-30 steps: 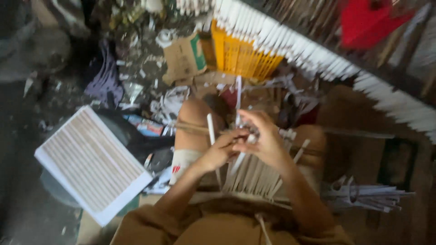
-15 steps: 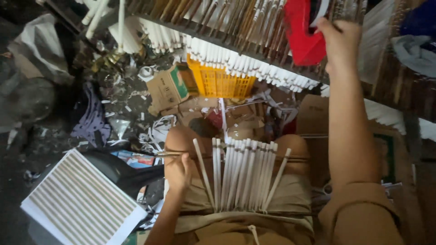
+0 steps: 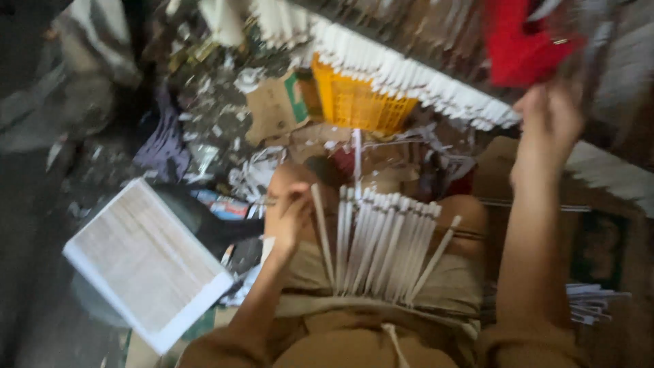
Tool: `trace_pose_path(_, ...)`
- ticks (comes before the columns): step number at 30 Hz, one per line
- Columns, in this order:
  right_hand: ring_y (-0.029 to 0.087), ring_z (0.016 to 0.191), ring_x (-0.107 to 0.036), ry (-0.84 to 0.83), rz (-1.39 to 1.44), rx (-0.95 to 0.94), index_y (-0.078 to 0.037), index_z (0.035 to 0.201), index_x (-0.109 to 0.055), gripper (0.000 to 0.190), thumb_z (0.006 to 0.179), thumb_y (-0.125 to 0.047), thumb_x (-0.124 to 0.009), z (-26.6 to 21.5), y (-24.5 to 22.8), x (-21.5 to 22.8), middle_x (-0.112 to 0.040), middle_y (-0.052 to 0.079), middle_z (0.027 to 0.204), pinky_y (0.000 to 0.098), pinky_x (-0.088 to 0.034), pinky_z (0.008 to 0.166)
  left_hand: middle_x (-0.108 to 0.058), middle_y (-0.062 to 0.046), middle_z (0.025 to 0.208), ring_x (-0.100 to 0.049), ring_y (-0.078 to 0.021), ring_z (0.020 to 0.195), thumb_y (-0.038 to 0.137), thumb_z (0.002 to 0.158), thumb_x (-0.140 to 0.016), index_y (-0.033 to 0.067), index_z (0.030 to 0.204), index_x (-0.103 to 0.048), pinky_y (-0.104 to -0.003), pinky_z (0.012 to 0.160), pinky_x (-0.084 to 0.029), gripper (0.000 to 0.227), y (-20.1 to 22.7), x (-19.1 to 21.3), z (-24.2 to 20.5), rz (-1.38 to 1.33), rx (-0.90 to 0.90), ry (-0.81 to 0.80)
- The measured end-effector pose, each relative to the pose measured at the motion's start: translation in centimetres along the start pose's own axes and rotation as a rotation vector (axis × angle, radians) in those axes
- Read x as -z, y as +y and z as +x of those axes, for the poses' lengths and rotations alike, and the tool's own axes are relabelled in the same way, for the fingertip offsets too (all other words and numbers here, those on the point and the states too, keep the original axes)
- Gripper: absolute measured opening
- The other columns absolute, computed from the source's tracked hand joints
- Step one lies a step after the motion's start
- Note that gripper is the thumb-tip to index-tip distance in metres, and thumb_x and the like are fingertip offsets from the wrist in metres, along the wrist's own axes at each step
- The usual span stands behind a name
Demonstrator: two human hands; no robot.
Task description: Manually arranging thin white candles into a wooden frame for bundling.
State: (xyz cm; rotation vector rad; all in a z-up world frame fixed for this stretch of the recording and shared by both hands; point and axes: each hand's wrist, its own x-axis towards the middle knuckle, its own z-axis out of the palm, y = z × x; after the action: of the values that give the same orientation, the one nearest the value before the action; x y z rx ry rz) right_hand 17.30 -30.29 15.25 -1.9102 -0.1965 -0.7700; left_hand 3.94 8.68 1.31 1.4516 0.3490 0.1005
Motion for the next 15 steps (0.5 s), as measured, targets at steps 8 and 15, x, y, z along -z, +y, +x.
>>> trace_pose_path(8,0.025,0.086,-0.070,-0.606,0.443,-0.320,0.004,0.083,-0.070,0.022,0.099,-0.012,-0.068,-16.3,-11.5,-8.8,-0.060,0.018,0.118,0.0396,-0.059,0.082,-0.064,-0.007,0.112,-0.059,-0.0056,0.076,0.008,0.106,-0.052,0.0008,0.130,-0.064,-0.015,0.055,-0.049,0.028,8.0,-7.9,-3.4,-0.704,0.084,-0.098)
trace_pose_path(15,0.027,0.090,-0.057,-0.673,0.166,0.027,-0.004,0.080,-0.067,0.013,0.091,-0.005,-0.074,-15.6,-13.3,-11.2,-0.055,0.010,0.097,0.0376,-0.044,0.083,-0.065,-0.018,0.126,-0.062,-0.0275,0.108,-0.008,0.092,-0.038,-0.0008,0.128,-0.067,-0.034,0.084,-0.050,0.047,10.3,-7.0,-4.5,-0.273,-0.581,-0.242)
